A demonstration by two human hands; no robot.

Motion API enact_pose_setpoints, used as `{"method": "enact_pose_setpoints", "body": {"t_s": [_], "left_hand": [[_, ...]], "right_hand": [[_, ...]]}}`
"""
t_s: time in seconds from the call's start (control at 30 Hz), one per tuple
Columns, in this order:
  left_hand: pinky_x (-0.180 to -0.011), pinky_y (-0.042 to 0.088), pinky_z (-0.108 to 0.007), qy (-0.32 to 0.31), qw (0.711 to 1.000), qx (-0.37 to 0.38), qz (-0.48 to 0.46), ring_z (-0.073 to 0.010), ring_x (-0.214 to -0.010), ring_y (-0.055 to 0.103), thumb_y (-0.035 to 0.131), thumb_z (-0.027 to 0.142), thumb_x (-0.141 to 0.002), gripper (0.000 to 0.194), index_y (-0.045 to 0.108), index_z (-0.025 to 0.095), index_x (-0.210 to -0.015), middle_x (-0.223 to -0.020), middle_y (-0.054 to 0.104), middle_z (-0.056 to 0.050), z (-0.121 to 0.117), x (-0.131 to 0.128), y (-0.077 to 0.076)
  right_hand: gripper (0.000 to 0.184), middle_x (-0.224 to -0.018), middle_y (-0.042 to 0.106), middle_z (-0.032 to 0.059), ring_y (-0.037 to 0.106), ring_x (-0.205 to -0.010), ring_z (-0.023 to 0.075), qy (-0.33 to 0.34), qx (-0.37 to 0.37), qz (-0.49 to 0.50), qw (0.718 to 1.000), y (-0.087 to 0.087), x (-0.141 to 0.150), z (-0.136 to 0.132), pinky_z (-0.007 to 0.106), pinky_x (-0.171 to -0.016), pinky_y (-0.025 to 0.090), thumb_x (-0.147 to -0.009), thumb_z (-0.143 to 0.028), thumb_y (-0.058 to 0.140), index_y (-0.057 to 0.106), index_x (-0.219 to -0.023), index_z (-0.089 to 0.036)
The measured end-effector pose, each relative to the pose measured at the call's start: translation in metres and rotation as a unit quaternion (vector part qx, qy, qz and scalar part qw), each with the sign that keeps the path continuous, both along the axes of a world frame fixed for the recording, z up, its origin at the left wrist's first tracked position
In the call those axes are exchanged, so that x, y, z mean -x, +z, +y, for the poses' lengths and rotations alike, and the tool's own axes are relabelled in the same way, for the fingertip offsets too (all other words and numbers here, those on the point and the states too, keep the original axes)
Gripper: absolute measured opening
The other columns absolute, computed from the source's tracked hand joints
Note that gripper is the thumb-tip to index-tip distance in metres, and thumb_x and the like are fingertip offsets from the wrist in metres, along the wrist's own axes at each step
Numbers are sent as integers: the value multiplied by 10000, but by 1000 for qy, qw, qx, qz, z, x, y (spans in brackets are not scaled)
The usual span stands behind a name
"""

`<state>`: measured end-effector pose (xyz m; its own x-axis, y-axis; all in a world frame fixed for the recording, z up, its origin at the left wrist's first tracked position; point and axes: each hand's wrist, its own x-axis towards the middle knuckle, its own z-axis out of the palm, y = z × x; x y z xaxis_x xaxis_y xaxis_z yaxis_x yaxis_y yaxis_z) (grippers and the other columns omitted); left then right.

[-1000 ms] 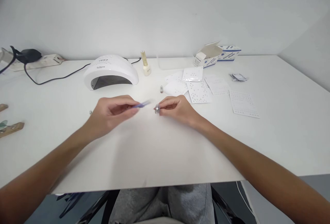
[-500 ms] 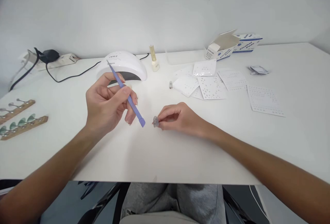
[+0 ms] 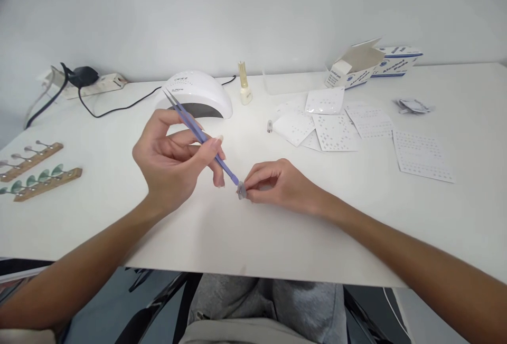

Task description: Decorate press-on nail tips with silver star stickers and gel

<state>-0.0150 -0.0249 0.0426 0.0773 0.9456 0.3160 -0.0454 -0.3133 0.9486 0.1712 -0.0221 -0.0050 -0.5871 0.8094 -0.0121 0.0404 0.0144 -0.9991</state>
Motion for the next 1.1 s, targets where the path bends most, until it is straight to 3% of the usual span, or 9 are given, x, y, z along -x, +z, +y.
{"method": "enact_pose_setpoints", "body": {"t_s": [0.13, 0.3, 0.47, 0.57, 0.8, 0.97, 1.1], "left_hand": [[-372, 488, -249, -36, 999, 26, 20, -124, -384, 602, 673, 162, -780, 249, 448, 210, -876, -609, 634, 72, -4, 0, 5], [-402, 511, -238, 17, 1000, 3, 16, -109, -431, 618, 715, 182, -744, 292, 447, 220, -853, -625, 625, 85, -6, 0, 7], [-387, 492, -243, -20, 1000, 1, 24, -104, -403, 596, 693, 167, -764, 262, 460, 217, -873, -614, 619, 83, -8, -1, 4], [-403, 491, -240, 19, 1000, -16, 12, -106, -441, 613, 707, 140, -746, 280, 459, 216, -852, -613, 604, 85, -5, -1, 2], [-392, 461, -228, 135, 990, -46, -20, -92, -449, 596, 738, 226, -743, 270, 489, 232, -848, -618, 599, 84, 23, 18, 10], [-369, 435, -224, 113, 990, -26, -79, -78, -349, 529, 744, 277, -741, 283, 493, 229, -862, -586, 608, 79, 48, 41, 10], [-350, 436, -234, 76, 983, 19, -165, -76, -324, 482, 739, 273, -736, 278, 487, 186, -814, -583, 620, 37, 62, 56, 6]], "right_hand": [[110, -826, 693, 46, 652, -752, 179, -17, -1, -25, 1000, 1, 1, 0, 311, -695, 550, -698, -188, 731, 780, -787, -232], [111, -835, 693, 40, 658, -773, 180, -16, 4, -20, 1000, 2, 2, -1, 306, -702, 550, -705, -208, 731, 780, -800, -240], [107, -817, 686, 41, 648, -746, 164, -19, 0, -28, 999, 3, 1, -1, 288, -682, 541, -705, -180, 728, 780, -783, -231], [111, -846, 695, 46, 661, -789, 176, -5, -11, -17, 1000, 2, 0, -1, 300, -715, 549, -716, -195, 726, 780, -804, -237], [154, -870, 718, 56, 675, -755, 182, -36, 16, -34, 999, 4, -3, 0, 334, -713, 575, -681, -294, 763, 770, -814, -216], [157, -763, 718, 33, 679, -739, 180, -71, 38, -70, 994, 4, -6, 3, 349, -747, 568, -701, -314, 756, 754, -812, -203], [149, -911, 725, 52, 673, -815, 185, -93, -1, -59, 994, 4, -5, 9, 335, -747, 559, -676, -322, 780, 754, -774, -213]]}}
